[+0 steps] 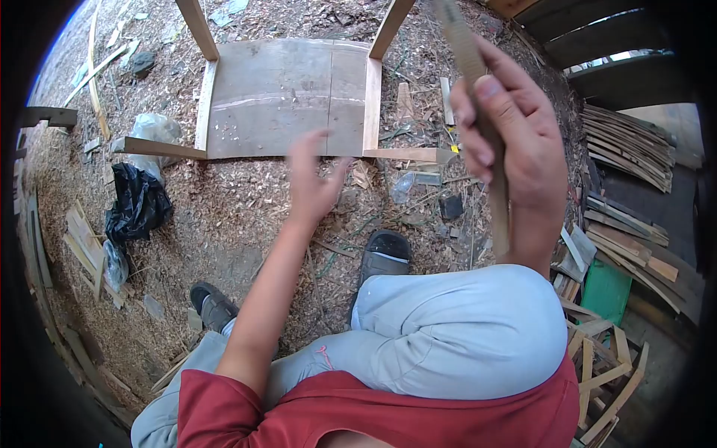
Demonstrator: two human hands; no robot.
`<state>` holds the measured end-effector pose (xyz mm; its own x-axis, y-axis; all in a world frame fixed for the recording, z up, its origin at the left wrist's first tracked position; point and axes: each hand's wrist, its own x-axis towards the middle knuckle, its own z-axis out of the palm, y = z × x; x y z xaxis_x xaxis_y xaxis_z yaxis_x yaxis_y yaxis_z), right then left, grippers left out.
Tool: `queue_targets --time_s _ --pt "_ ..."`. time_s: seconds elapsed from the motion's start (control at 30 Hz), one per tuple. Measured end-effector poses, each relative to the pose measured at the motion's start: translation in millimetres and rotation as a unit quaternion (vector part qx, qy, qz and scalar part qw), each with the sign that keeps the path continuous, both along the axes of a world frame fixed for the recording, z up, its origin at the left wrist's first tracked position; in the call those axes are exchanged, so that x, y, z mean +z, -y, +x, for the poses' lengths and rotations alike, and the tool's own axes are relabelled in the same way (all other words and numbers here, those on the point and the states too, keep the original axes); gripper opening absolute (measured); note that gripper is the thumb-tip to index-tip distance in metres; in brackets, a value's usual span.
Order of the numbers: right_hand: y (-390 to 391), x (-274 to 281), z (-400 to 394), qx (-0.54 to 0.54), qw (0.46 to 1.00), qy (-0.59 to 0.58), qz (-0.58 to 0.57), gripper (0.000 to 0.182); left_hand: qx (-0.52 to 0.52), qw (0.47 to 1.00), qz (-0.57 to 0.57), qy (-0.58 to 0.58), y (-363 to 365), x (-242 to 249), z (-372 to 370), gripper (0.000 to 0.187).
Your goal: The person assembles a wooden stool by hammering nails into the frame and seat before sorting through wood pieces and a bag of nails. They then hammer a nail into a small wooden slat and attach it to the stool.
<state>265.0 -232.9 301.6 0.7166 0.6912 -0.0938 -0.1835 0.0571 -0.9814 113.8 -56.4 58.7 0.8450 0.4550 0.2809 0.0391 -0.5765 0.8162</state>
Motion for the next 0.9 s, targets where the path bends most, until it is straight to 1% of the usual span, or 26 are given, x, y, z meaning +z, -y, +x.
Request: queue_targets --time_s 0.07,0.1,0.17,0.2,0.23,0.3,0.33,0.37,0.43,0.47,0.5,0.57,0.6,0.63,0.67,0.73,0.77,0.87,0.9 --pt "7 -6 13 -0.042 0.999 0.03 -0.012 0.049 -0.099 0.994 0.005 0.05 30 -8 19 0.048" --pt "9 -14 19 -0.041 0.999 0.031 -0.012 0.049 -0.097 0.994 0.005 0.051 36 -12 24 0.048" --pt "12 -33 29 -0.104 0.991 0.063 -0.057 0.05 -0.133 0.99 -0.041 -0.021 44 -21 33 0.042" --pt "12 -44 31 -0.12 0.987 0.07 -0.076 0.049 -0.109 0.993 -0.041 -0.03 45 -31 36 0.034" --pt "13 -57 35 -0.119 0.987 0.071 -0.076 0.049 -0.109 0.993 -0.042 -0.029 44 -31 36 0.034" --pt "17 -83 39 -0.121 0.977 0.079 -0.154 0.049 -0.125 0.992 -0.005 0.012 39 -32 33 0.032" --pt "17 -92 38 -0.121 0.974 0.078 -0.175 0.049 -0.127 0.992 -0.005 0.01 36 -30 27 0.032" --pt "17 -102 35 -0.122 0.974 0.075 -0.175 0.049 -0.135 0.991 0.003 0.022 32 -27 17 0.033" --pt "19 -123 27 -0.084 0.972 0.055 -0.211 0.05 -0.144 0.989 0.009 0.028 23 -26 -5 0.034" --pt "21 -133 24 -0.064 0.965 0.054 -0.247 0.05 -0.174 0.985 0.008 0.018 16 -28 -18 0.035" --pt "21 -145 20 -0.066 0.965 0.047 -0.248 0.05 -0.205 0.979 0.006 0.007 10 -28 -30 0.037" --pt "20 -165 7 0.004 0.948 0.141 -0.286 0.051 -0.213 0.977 0.014 -0.007 2 -32 -45 0.039" --pt "19 -166 2 0.04 0.944 0.134 -0.297 0.05 -0.211 0.977 0.024 -0.012 -1 -27 -48 0.039" --pt "20 -174 -3 0.036 0.945 0.125 -0.299 0.05 -0.21 0.977 0.035 -0.015 -5 -22 -49 0.039" --pt "22 -186 -10 0.064 0.946 0.153 -0.277 0.05 -0.213 0.974 0.07 -0.013 -7 -19 -49 0.039" --pt "26 -216 -20 0.108 0.944 0.195 -0.244 0.048 -0.224 0.972 0.07 -0.014 -9 -21 -49 0.04" --pt "31 -227 -24 0.108 0.945 0.192 -0.243 0.048 -0.229 0.971 0.07 -0.011 -10 -21 -48 0.041" --pt "41 -251 -34 0.125 0.94 0.236 -0.211 0.046 -0.235 0.969 0.067 -0.027 -11 -15 -49 0.039" --pt "45 -252 -33 0.126 0.941 0.234 -0.21 0.046 -0.235 0.969 0.067 -0.03 -13 -17 -49 0.039"
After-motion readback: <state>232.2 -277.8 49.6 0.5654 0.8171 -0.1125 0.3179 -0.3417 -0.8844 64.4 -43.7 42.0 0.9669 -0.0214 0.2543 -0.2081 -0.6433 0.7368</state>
